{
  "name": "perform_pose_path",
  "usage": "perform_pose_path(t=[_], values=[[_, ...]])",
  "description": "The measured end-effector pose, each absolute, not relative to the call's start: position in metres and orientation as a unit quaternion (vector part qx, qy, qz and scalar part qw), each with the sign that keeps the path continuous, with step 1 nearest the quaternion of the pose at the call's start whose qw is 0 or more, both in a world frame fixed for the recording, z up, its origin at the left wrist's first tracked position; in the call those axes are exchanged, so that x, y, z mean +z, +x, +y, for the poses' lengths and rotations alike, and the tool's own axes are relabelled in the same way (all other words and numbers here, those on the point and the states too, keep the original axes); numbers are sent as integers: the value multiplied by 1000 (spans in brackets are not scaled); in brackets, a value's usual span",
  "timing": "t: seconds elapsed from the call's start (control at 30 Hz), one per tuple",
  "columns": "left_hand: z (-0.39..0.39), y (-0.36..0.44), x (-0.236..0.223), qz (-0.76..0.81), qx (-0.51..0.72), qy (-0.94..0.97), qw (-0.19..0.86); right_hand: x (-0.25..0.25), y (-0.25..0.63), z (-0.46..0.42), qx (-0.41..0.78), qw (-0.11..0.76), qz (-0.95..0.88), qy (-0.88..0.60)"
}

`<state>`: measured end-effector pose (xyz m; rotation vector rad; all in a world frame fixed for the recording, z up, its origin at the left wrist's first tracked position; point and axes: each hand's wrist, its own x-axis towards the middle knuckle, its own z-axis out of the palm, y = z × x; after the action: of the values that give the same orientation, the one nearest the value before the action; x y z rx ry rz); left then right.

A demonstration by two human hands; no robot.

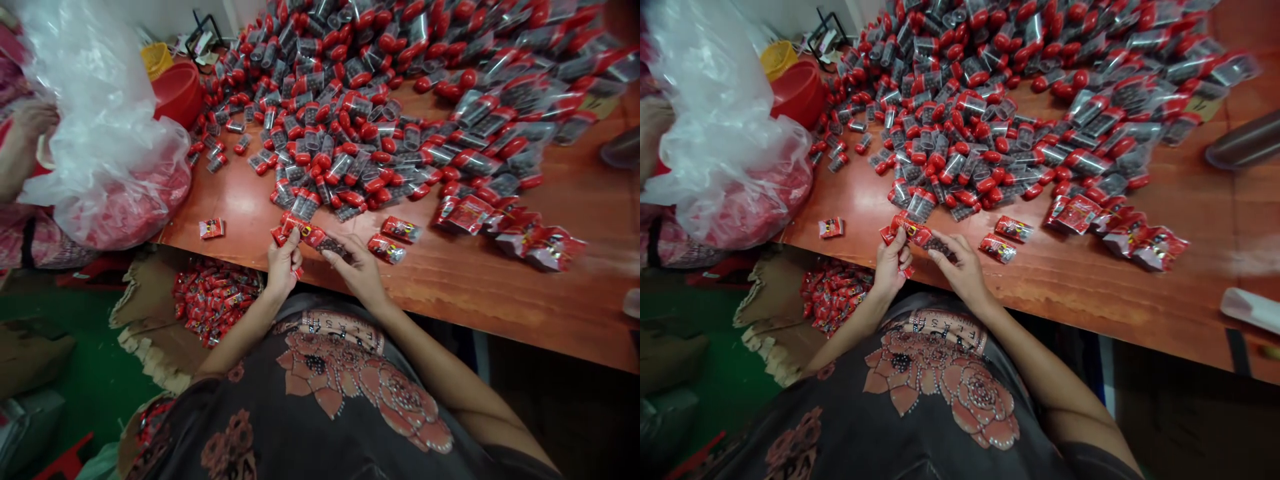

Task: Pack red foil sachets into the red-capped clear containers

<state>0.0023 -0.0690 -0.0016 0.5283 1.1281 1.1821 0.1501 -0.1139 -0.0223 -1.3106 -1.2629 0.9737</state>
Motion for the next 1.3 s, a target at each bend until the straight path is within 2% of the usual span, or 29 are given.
perform_pose_path(t=[0.23,0.47,0.77,0.87,1.03,1.3], values=[[-72,5,5,528,493,279,632,-16,149,-114,414,521,-528,-527],[-79,11,3,513,448,305,665,-29,143,-114,454,549,-465,-526],[-77,17,2,531,428,299,667,-33,156,-108,479,529,-489,-501],[-77,16,-1,532,417,303,672,-33,159,-108,492,528,-466,-513],[-76,13,-2,529,477,285,641,-30,166,-108,564,522,-392,-507],[-80,25,-5,511,436,292,681,-23,171,-111,600,516,-314,-524]])
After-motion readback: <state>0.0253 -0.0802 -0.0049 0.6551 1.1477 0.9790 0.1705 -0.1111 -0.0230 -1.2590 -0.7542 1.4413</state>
